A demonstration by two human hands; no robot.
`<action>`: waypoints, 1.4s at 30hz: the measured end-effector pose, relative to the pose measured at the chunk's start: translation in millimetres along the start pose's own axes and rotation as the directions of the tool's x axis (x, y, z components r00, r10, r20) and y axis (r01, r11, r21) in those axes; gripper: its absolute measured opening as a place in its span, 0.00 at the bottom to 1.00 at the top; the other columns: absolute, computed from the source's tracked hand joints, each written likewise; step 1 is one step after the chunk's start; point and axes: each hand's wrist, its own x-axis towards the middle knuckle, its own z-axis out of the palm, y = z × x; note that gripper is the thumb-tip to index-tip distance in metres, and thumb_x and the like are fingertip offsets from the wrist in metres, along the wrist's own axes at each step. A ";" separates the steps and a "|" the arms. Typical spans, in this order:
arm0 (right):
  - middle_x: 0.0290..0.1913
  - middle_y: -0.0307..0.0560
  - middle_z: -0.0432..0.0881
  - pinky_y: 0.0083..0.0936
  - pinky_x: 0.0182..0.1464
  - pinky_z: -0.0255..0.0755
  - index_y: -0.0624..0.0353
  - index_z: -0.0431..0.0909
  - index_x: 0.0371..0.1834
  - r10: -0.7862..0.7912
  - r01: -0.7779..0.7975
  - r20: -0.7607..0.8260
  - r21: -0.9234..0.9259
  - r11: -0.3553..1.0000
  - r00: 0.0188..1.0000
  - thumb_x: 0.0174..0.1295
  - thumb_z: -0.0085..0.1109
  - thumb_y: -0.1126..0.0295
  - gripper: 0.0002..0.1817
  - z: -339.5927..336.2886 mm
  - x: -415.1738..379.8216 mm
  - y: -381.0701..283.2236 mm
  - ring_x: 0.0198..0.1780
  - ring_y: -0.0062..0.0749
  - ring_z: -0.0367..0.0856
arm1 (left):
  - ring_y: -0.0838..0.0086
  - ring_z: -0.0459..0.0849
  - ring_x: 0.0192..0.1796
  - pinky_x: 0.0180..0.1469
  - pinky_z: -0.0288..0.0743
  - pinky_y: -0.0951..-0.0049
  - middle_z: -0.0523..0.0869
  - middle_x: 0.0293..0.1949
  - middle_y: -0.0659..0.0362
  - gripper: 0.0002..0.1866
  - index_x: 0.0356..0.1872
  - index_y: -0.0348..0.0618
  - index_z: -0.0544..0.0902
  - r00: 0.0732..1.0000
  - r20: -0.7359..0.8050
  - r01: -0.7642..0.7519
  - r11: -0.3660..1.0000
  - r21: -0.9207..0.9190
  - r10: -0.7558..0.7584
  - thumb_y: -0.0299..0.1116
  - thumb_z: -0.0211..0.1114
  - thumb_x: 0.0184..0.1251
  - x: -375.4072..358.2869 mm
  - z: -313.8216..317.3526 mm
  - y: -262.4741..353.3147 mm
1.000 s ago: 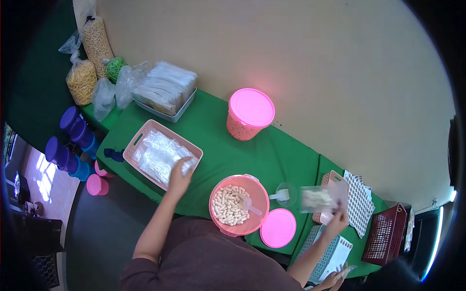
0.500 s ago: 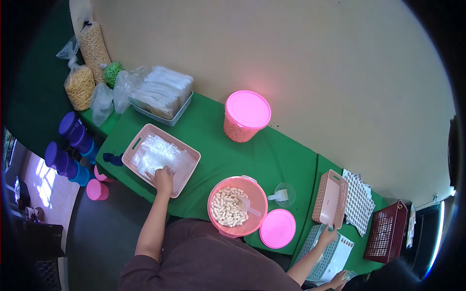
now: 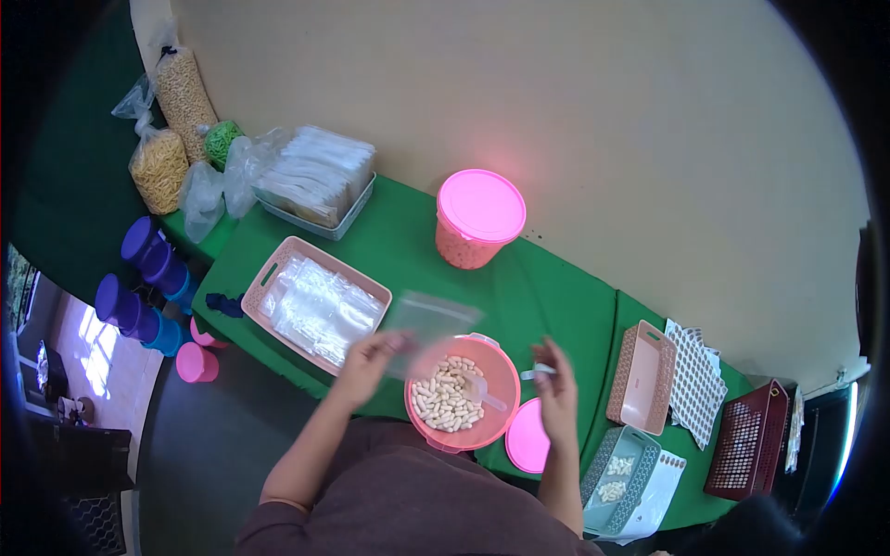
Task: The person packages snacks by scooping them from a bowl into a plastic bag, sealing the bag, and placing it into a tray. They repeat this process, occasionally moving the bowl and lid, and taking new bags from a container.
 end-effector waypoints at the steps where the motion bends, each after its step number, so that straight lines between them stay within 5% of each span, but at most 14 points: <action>1: 0.53 0.52 0.80 0.31 0.56 0.70 0.64 0.78 0.53 0.000 0.000 0.004 0.003 1.000 1.000 0.66 0.56 0.71 0.14 10.2 -2.7 -1.4 0.56 0.38 0.77 | 0.74 0.83 0.50 0.55 0.74 0.70 0.87 0.45 0.56 0.17 0.53 0.35 0.82 0.992 0.124 0.029 0.998 -0.065 -0.020 0.38 0.55 0.75 -8.4 13.4 0.3; 3: 0.47 0.50 0.83 0.31 0.55 0.71 0.65 0.81 0.48 -0.103 0.102 0.301 0.021 0.995 0.948 0.65 0.58 0.72 0.11 23.5 -7.1 -2.1 0.51 0.38 0.80 | 0.73 0.83 0.50 0.55 0.74 0.71 0.87 0.46 0.55 0.17 0.55 0.34 0.80 0.938 0.347 -0.059 0.983 0.175 -0.006 0.34 0.59 0.71 -18.6 32.6 22.3; 6: 0.41 0.48 0.83 0.30 0.53 0.71 0.64 0.82 0.44 0.012 -0.046 0.392 0.079 0.996 0.920 0.63 0.60 0.74 0.09 32.9 -13.8 -6.3 0.47 0.37 0.81 | 0.73 0.83 0.52 0.55 0.75 0.72 0.86 0.47 0.53 0.16 0.52 0.32 0.82 0.959 0.228 -0.227 0.938 0.262 0.168 0.28 0.65 0.65 -22.5 53.1 23.8; 9: 0.39 0.47 0.83 0.29 0.50 0.72 0.65 0.82 0.43 -0.003 0.036 0.519 -0.054 0.998 0.855 0.62 0.60 0.75 0.08 37.5 -16.6 -4.1 0.44 0.35 0.80 | 0.72 0.84 0.50 0.57 0.75 0.70 0.87 0.45 0.52 0.15 0.47 0.31 0.83 0.979 0.179 -0.085 0.995 -0.053 0.093 0.22 0.70 0.58 -19.8 49.4 16.9; 14: 0.36 0.48 0.80 0.28 0.45 0.71 0.65 0.78 0.44 0.003 0.000 0.107 -0.030 1.000 0.994 0.63 0.60 0.73 0.09 45.5 -28.0 0.5 0.40 0.31 0.78 | 0.73 0.86 0.42 0.64 0.72 0.65 0.88 0.37 0.54 0.15 0.38 0.33 0.84 1.000 -0.018 -0.007 1.000 0.007 0.007 0.17 0.75 0.47 -19.8 53.3 16.9; 18: 0.35 0.42 0.77 0.24 0.45 0.70 0.63 0.75 0.42 0.106 -0.118 0.198 0.050 0.992 0.974 0.64 0.60 0.72 0.08 32.8 -42.2 16.9 0.39 0.23 0.74 | 0.78 0.80 0.33 0.39 0.75 0.76 0.84 0.29 0.61 0.12 0.26 0.38 0.82 0.975 -0.064 -0.198 0.964 0.177 0.212 0.21 0.79 0.42 -16.1 51.1 -3.7; 21: 0.29 0.45 0.75 0.25 0.39 0.69 0.64 0.74 0.38 0.029 -0.057 0.381 0.062 0.996 0.924 0.65 0.59 0.67 0.10 39.9 -44.5 9.4 0.34 0.25 0.74 | 0.71 0.79 0.28 0.64 0.72 0.59 0.79 0.23 0.58 0.11 0.22 0.38 0.78 0.933 0.078 -0.360 0.903 0.237 0.351 0.17 0.72 0.38 -17.5 57.9 -6.6; 24: 0.31 0.46 0.76 0.26 0.40 0.70 0.64 0.74 0.39 0.082 -0.123 0.365 0.088 0.989 0.927 0.66 0.58 0.68 0.09 43.4 -49.8 25.3 0.35 0.26 0.74 | 0.72 0.76 0.28 0.63 0.72 0.55 0.74 0.22 0.61 0.13 0.21 0.41 0.74 0.939 0.093 -0.345 0.891 0.295 0.332 0.15 0.70 0.37 -23.1 64.7 -14.1; 25: 0.33 0.44 0.76 0.26 0.41 0.70 0.63 0.74 0.41 0.082 -0.136 0.366 0.122 0.983 0.927 0.66 0.58 0.69 0.09 41.7 -47.8 28.3 0.37 0.26 0.74 | 0.71 0.79 0.31 0.59 0.75 0.55 0.74 0.23 0.61 0.13 0.19 0.41 0.74 0.837 0.185 -0.545 0.758 0.358 0.514 0.15 0.70 0.38 -16.6 65.3 -12.2; 27: 0.33 0.45 0.76 0.26 0.39 0.69 0.63 0.73 0.42 0.012 -0.063 0.341 0.139 0.988 0.940 0.66 0.58 0.67 0.10 40.3 -45.6 28.0 0.36 0.27 0.73 | 0.68 0.81 0.38 0.57 0.76 0.55 0.77 0.30 0.59 0.13 0.31 0.41 0.77 0.673 0.397 -0.739 0.551 0.387 0.624 0.21 0.73 0.45 -10.1 50.4 -20.4; 33: 0.30 0.43 0.71 0.25 0.35 0.66 0.62 0.69 0.38 0.003 -0.043 0.286 0.132 0.990 0.958 0.63 0.58 0.67 0.11 44.6 -38.5 39.3 0.31 0.25 0.69 | 0.59 0.84 0.38 0.59 0.74 0.50 0.83 0.32 0.50 0.07 0.32 0.37 0.81 0.589 0.536 -0.808 0.466 0.361 0.605 0.18 0.70 0.53 -2.9 68.9 16.0; 35: 0.29 0.49 0.75 0.31 0.36 0.71 0.62 0.69 0.44 0.017 -0.040 0.274 0.079 0.996 0.961 0.60 0.60 0.67 0.15 51.9 -35.1 53.1 0.31 0.33 0.76 | 0.57 0.85 0.39 0.58 0.75 0.50 0.84 0.34 0.47 0.07 0.34 0.36 0.82 0.540 0.585 -0.842 0.406 0.357 0.606 0.18 0.70 0.55 2.7 73.5 21.0; 40: 0.32 0.41 0.73 0.24 0.34 0.67 0.64 0.71 0.51 0.018 -0.084 0.297 0.211 0.974 0.955 0.63 0.57 0.68 0.16 49.2 -25.1 50.6 0.32 0.24 0.72 | 0.53 0.83 0.44 0.57 0.75 0.52 0.83 0.38 0.48 0.12 0.40 0.37 0.79 0.541 0.588 -0.840 0.411 0.353 0.601 0.20 0.70 0.56 7.4 82.0 21.4; 42: 0.35 0.47 0.78 0.27 0.37 0.70 0.64 0.73 0.51 -0.004 -0.050 0.356 0.142 0.989 0.935 0.63 0.56 0.69 0.16 49.1 -19.1 56.2 0.35 0.29 0.76 | 0.52 0.81 0.47 0.58 0.74 0.51 0.80 0.42 0.47 0.17 0.46 0.38 0.76 0.581 0.588 -0.813 0.437 0.385 0.563 0.22 0.70 0.56 9.7 79.9 22.9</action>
